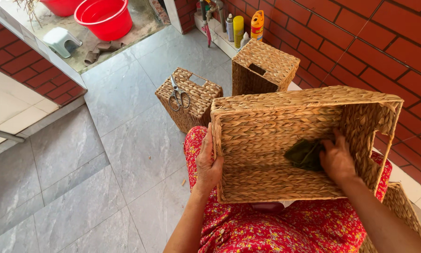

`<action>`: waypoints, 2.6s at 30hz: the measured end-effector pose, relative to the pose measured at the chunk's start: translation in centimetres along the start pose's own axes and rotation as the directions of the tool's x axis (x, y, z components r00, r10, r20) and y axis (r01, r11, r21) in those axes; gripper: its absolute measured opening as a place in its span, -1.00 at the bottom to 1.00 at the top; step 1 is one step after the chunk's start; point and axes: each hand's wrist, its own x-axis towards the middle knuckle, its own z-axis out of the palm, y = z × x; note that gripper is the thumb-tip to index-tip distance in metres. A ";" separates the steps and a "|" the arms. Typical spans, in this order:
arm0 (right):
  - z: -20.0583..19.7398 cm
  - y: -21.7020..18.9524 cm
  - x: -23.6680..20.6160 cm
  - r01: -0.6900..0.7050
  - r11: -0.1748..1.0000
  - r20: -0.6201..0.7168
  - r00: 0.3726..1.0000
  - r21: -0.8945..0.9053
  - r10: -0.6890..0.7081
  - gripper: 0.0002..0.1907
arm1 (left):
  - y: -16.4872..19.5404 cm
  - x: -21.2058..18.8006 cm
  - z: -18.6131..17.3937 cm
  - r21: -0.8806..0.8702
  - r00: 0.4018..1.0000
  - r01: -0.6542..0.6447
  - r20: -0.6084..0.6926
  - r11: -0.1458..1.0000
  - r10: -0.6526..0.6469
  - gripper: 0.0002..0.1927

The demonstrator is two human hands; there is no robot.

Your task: The person sits on a low stool and wipes woven water-hyacinth storage baskets with a green cloth, first rubbing the inside bottom and corners of a rectangular basket, then turning it to wipe its outer sides and edges. Several other baskets and a pair of scissors rest on the floor nearby.

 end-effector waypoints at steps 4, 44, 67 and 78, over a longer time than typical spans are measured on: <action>-1.7 -3.5 -2.4 0.038 0.999 0.026 0.999 -0.016 -0.038 -0.31 | 0.1 -0.2 -0.1 0.026 1.000 -0.022 -0.006 0.999 0.023 -0.18; 0.0 -7.8 3.1 -0.016 0.918 -0.190 0.977 0.397 0.099 -0.47 | -0.8 -2.9 0.9 -0.228 0.993 0.118 0.016 0.966 -0.117 -0.14; -0.3 -5.9 2.4 -0.356 0.652 -0.116 0.817 0.669 0.565 -0.17 | -0.7 -4.4 1.1 -0.235 0.990 0.116 -0.053 0.965 -0.132 -0.11; -0.2 -5.9 2.7 -0.393 0.628 -0.058 0.817 0.671 0.574 -0.18 | -1.2 -4.8 1.0 -0.203 0.985 0.138 -0.077 0.970 -0.156 -0.11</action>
